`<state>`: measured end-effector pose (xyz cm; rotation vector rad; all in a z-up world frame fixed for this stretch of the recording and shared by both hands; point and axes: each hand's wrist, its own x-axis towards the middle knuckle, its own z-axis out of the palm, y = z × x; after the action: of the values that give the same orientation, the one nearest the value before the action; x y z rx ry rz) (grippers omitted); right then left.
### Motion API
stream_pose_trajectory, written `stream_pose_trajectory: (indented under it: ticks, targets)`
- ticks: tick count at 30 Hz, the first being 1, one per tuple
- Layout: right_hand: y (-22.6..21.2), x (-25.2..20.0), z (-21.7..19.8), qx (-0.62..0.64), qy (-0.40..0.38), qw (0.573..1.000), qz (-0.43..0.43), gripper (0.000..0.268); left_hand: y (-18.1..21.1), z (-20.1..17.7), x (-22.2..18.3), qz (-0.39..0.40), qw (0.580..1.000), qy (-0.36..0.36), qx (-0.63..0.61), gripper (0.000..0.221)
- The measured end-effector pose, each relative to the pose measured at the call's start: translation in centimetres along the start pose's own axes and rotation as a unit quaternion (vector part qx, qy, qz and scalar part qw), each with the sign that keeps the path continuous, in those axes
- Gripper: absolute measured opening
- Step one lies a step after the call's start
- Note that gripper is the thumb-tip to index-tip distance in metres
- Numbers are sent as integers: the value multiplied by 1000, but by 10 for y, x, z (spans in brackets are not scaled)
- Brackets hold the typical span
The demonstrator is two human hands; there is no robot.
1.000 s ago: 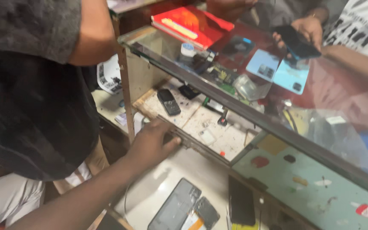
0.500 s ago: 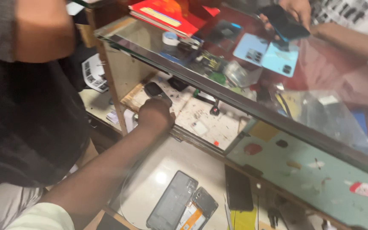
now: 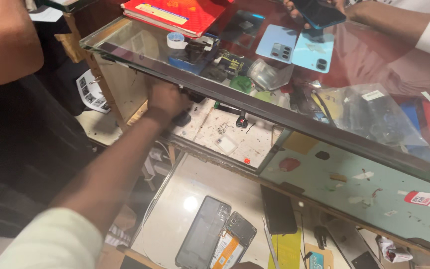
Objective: The person disassembles a smartphone by removing the back cover and disconnecting internal components. They then reassemble the device by reconnecting the components and snapping the back cover back into place.
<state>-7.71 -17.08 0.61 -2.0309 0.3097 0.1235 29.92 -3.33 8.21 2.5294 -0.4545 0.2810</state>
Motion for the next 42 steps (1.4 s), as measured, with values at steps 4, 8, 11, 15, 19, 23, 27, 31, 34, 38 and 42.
stream_pose_trajectory:
  ticks: [4,8,11,15,19,23,27,31,34,38,42]
  targets:
    - [-11,4,-7,-2,3,1000,-3,22,-43,40,72,77,988,2,133,54]
    - [-12,-1,-17,0,15,1000,-7,19,-50,77,102,95,982,-20,159,49]
    - [4,-37,-27,-8,33,999,-12,17,-33,99,104,105,980,-35,168,45]
    - [9,-88,-26,14,44,999,-9,15,-25,140,66,108,977,-76,167,40]
    - [1,-89,-31,34,39,998,-41,14,-40,108,76,86,979,-43,177,35]
    - [-3,-91,-27,45,33,998,-25,14,-45,92,77,86,982,-20,168,30]
    - [3,-99,-34,9,61,995,-79,13,-48,103,52,82,989,-11,124,26]
    - [4,-98,-50,-66,156,984,-47,12,-55,91,36,92,993,29,65,21]
    - [8,-108,-73,-17,221,972,79,13,-52,84,7,141,985,85,-59,19]
    - [23,-118,-120,-9,347,918,191,18,-26,50,-78,187,952,102,-220,16]
    - [33,-128,-151,-121,409,892,151,19,10,9,-166,118,974,80,-178,17]
